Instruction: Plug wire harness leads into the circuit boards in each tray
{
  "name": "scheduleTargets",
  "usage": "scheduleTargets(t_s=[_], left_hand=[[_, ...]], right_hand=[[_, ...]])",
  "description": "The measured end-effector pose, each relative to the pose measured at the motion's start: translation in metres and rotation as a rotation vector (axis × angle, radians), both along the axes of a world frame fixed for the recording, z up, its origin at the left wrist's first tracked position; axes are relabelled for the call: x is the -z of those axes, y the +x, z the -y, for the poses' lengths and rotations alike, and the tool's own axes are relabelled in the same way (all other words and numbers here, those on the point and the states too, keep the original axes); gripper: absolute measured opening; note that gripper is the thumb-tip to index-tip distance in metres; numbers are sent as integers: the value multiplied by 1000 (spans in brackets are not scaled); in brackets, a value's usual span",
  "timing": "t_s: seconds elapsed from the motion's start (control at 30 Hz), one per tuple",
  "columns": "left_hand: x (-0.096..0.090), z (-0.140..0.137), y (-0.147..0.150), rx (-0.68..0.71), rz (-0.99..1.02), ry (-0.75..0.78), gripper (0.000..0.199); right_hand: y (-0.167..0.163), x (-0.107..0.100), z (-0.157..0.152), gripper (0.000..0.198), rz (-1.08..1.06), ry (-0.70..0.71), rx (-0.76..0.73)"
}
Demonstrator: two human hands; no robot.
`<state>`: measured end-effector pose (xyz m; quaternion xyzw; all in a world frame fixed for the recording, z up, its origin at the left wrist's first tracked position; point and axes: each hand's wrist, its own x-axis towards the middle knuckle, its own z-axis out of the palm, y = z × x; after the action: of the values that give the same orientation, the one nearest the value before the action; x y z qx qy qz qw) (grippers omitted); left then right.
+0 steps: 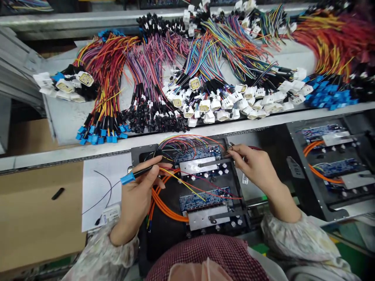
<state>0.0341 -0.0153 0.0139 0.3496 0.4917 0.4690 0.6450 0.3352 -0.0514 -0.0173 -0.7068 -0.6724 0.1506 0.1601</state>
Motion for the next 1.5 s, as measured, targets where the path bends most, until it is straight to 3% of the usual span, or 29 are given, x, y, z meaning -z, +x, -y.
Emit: scheduleTargets(t_s=[0.13, 0.37, 0.63, 1.23, 1.4, 1.5], left_hand=[[2, 1, 0, 7, -9, -6, 19], [1, 0, 0, -1, -33, -6, 18], [2, 0, -2, 35, -87, -9, 24], [1, -1, -1, 24, -63, -10, 17], [2, -1, 0, 10, -74, -6, 17], [3, 0, 0, 15, -71, 3, 17]], right_hand=[[0, -1, 0, 31, 53, -3, -52], [-1, 2, 0, 32, 29, -4, 36], [-6, 0, -1, 35, 137, 33, 1], [-3, 0, 0, 30, 117, 56, -26], [-7, -14, 3, 29, 158, 114, -45], [-23, -26, 14, 28, 66, 146, -83]])
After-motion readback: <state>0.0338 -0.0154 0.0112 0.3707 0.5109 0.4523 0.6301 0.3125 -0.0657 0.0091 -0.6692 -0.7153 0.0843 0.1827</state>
